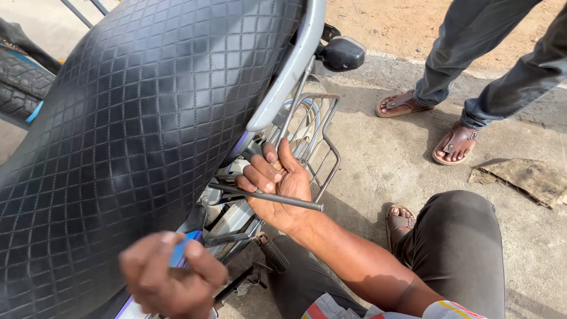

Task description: Loosening and tightening bolts on a motorcycle indicator and frame using tools.

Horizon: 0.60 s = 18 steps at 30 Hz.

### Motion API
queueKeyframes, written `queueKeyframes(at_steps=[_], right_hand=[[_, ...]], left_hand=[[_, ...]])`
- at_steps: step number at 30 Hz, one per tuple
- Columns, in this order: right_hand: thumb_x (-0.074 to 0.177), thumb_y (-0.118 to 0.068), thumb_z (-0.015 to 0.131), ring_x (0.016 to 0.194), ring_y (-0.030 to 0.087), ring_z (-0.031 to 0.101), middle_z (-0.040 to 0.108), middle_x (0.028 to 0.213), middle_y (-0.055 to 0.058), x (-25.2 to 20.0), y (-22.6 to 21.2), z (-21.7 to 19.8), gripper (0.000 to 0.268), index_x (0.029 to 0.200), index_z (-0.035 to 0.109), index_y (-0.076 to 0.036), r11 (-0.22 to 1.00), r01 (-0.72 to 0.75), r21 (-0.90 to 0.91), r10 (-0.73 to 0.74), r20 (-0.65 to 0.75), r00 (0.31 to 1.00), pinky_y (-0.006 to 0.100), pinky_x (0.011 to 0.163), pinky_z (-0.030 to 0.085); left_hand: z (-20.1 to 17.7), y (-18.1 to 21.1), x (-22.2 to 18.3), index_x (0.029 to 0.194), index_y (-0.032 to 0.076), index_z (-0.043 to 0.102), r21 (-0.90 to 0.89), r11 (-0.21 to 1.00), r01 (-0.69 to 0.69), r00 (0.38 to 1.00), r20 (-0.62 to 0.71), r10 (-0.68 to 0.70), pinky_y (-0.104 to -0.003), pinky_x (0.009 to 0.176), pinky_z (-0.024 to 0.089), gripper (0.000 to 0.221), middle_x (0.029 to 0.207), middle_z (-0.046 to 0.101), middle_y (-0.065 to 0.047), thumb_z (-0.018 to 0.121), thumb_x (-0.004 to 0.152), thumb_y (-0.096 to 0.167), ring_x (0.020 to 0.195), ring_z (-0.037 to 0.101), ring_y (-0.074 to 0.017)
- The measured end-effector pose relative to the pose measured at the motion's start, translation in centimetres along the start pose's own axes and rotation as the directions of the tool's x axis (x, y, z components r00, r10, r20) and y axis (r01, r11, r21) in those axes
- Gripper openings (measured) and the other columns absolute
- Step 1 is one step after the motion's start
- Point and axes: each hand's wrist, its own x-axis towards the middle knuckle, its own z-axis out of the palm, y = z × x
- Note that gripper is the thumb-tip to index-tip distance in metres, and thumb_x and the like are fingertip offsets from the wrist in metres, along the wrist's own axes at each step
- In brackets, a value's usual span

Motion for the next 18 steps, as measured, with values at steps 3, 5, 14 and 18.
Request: queueKeyframes(at_steps=[3,5,14,18], right_hand=[[0.115,-0.052,0.034,0.056,0.012,0.036,0.034,0.062,-0.004,-0.1,-0.3,-0.2,0.052,0.087,0.052,-0.012,0.999,-0.021,0.043,0.016,0.117,0.993,0.029,0.067,0.041],[0.115,-0.052,0.033,0.055,0.012,0.034,0.033,0.062,-0.004,-0.2,-0.2,-0.7,0.053,0.086,0.051,-0.012,0.997,-0.046,0.061,0.038,0.126,0.991,0.03,0.067,0.042],[0.114,-0.052,0.032,0.072,0.017,0.049,0.043,0.07,0.0,-0.5,-2.1,-1.6,0.053,0.092,0.055,-0.01,0.973,-0.095,-0.21,0.096,-0.006,0.995,0.034,0.073,0.048],[0.113,-0.05,0.033,0.077,0.019,0.056,0.048,0.074,0.002,-0.6,-3.7,-3.2,0.051,0.101,0.06,-0.008,0.95,-0.195,-0.243,0.186,-0.06,0.981,0.036,0.078,0.054]], left_hand=[[3.4,6.9,-3.9,0.128,0.001,0.038,-0.178,0.873,0.454,0.889,0.15,-0.432,-0.031,0.076,0.054,0.042,0.111,0.053,-0.015,0.06,0.104,0.027,0.094,0.061,-0.0207],[5.7,9.5,-4.6,0.138,-0.002,0.031,-0.457,0.511,0.728,0.665,0.291,-0.688,-0.036,0.096,0.049,0.056,0.125,0.048,-0.018,0.057,0.104,0.034,0.113,0.056,-0.0228],[7.4,11.2,-1.7,0.14,-0.006,0.033,-0.406,0.48,0.777,0.618,0.351,-0.703,-0.043,0.105,0.047,0.053,0.128,0.052,-0.024,0.065,0.103,0.014,0.117,0.058,-0.0284],[8.0,11.9,-2.4,0.146,-0.007,0.03,-0.353,0.48,0.803,0.589,0.348,-0.73,-0.042,0.103,0.049,0.056,0.126,0.053,-0.023,0.062,0.102,0.008,0.115,0.061,-0.0273]])
